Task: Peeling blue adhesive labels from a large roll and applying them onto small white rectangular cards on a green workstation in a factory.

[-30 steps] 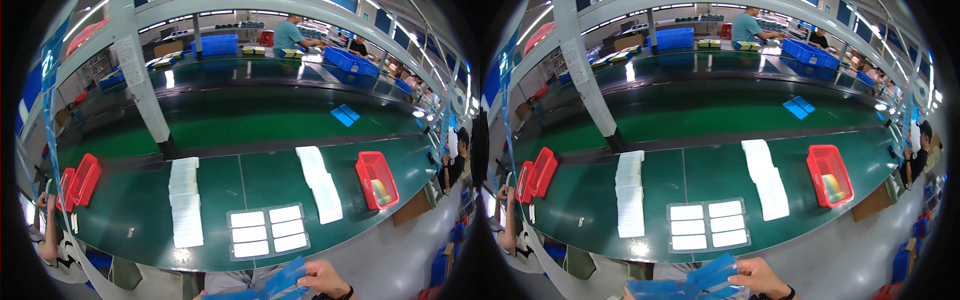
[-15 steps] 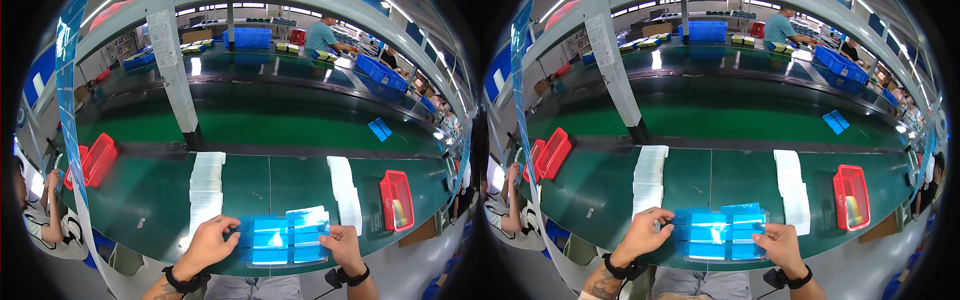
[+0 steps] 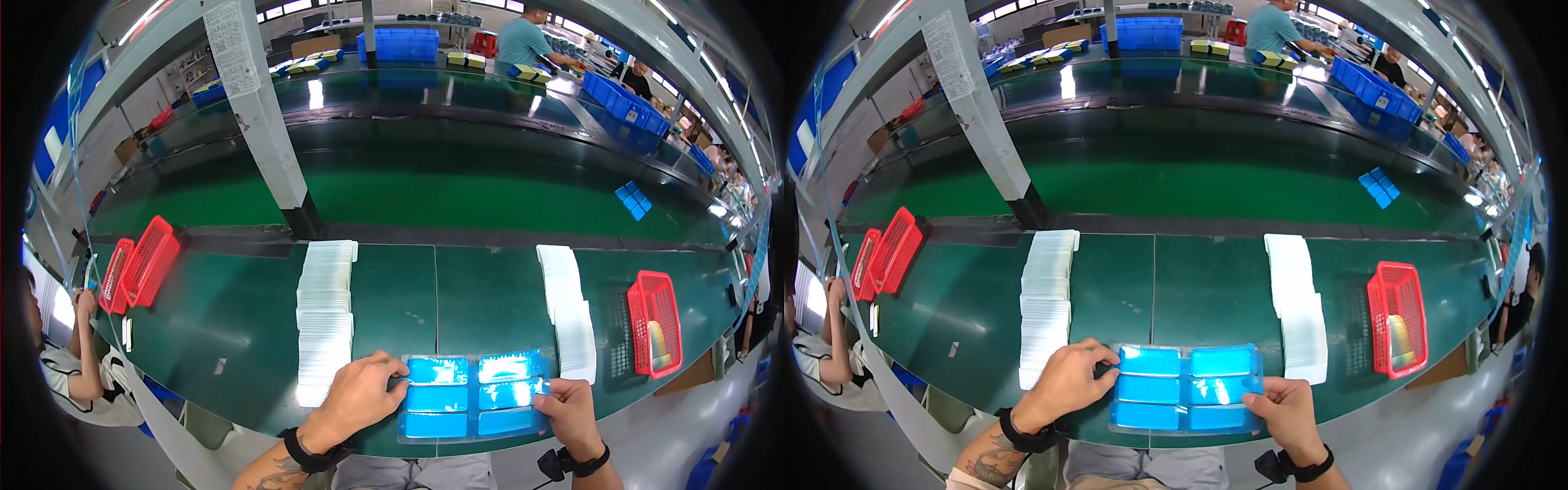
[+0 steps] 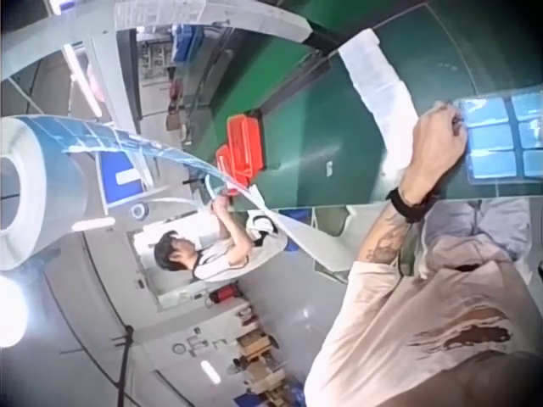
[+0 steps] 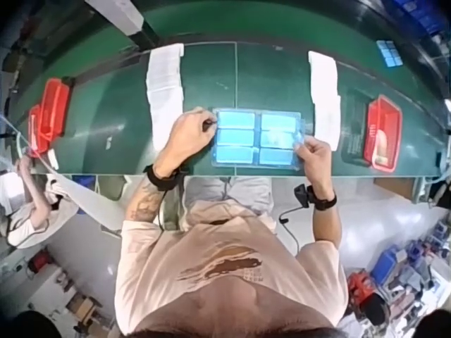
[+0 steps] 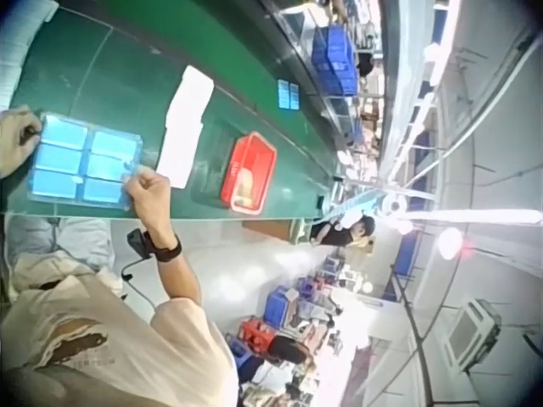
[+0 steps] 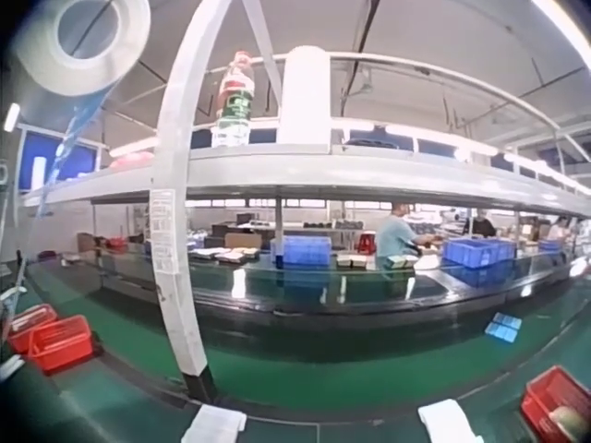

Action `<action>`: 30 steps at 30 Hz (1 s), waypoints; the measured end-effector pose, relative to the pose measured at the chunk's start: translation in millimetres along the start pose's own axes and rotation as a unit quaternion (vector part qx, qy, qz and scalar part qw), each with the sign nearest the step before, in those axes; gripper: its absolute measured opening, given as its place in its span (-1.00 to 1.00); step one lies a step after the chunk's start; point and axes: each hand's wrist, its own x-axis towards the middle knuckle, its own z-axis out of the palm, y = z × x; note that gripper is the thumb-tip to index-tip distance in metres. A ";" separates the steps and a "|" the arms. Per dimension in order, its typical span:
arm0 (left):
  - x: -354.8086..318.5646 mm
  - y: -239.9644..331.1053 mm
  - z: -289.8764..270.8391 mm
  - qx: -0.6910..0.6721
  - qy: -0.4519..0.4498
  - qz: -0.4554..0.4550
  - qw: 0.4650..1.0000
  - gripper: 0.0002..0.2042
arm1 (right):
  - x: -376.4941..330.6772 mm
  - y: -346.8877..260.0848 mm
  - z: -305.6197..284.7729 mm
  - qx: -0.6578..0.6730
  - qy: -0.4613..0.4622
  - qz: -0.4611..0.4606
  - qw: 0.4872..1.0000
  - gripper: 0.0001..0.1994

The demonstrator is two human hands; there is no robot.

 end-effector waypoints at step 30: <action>-70.6 13.3 20.9 0.083 0.044 0.128 0.987 -0.94 | -3.8 -12.8 -18.5 -0.163 -0.053 0.004 0.985 -0.71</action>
